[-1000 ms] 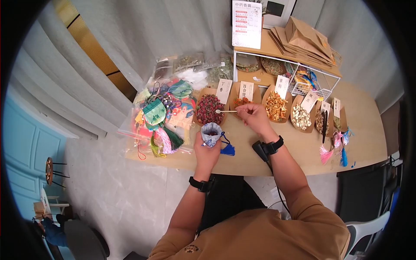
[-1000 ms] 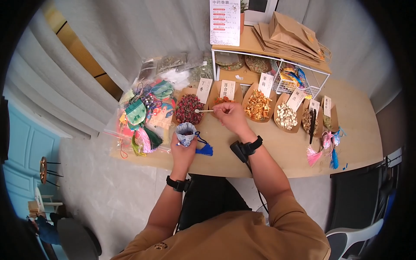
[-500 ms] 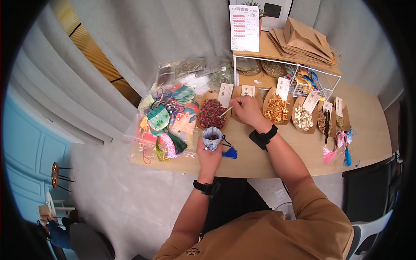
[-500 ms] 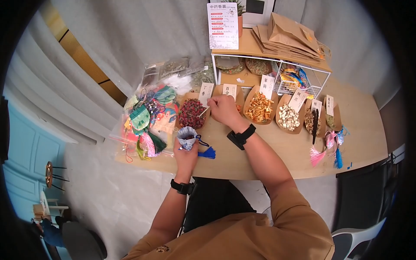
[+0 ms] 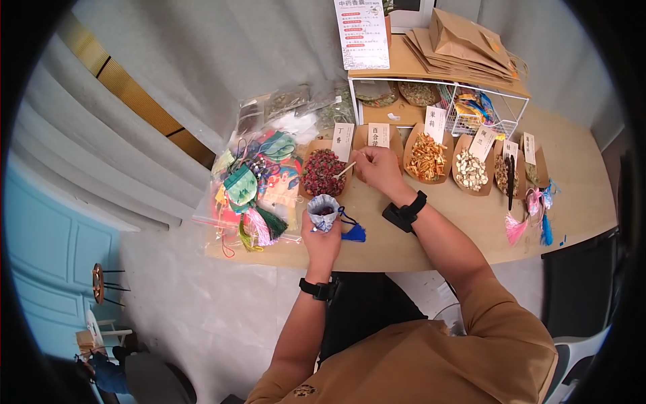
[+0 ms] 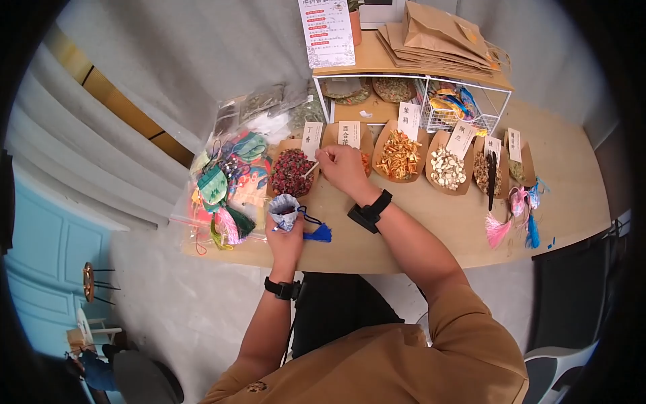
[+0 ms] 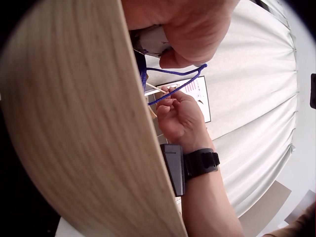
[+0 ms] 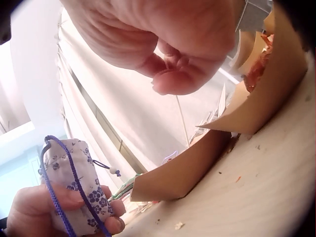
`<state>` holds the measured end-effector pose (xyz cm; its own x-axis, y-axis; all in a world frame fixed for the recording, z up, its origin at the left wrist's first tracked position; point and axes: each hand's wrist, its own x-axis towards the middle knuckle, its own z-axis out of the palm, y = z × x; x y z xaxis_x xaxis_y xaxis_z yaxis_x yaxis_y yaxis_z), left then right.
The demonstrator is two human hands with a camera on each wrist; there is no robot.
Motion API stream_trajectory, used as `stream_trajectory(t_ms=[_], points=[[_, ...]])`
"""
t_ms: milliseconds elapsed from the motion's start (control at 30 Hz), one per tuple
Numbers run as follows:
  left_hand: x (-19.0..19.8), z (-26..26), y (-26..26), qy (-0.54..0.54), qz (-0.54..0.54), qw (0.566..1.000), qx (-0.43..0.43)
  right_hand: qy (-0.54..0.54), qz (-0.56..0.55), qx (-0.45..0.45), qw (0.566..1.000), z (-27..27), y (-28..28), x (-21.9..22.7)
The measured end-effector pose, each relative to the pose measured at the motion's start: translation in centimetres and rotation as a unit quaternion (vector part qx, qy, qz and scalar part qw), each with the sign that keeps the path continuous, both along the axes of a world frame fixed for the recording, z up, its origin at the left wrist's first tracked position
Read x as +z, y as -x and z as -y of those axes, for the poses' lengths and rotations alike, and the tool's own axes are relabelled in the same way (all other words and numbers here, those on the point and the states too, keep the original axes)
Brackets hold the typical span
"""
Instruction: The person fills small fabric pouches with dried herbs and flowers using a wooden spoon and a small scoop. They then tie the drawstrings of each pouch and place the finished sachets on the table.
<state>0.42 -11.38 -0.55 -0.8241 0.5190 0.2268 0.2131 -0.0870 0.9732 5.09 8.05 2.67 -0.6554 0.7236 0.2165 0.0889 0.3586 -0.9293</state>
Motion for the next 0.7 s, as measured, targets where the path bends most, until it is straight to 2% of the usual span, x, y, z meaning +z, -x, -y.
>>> stream_trajectory(t_ms=[100, 267, 467, 700], points=[[-0.3, 0.1, 0.0, 0.004, -0.035, 0.999, 0.007, -0.024, 0.007, -0.001, 1.000, 0.3, -0.5, 0.8], [-0.4, 0.2, -0.1, -0.014, 0.016, 1.000, 0.012, -0.038, -0.002, -0.017, 0.999, -0.3, -0.3, -0.3], [-1.0, 0.3, 0.2, -0.010, 0.021, 1.000, 0.012, 0.136, 0.025, 0.009, 0.990, 0.0, -0.7, 1.0], [-0.3, 0.4, 0.0, 0.012, -0.014, 1.000, 0.017, 0.211, -0.029, 0.021, 0.977, -0.6, -0.2, -0.5]])
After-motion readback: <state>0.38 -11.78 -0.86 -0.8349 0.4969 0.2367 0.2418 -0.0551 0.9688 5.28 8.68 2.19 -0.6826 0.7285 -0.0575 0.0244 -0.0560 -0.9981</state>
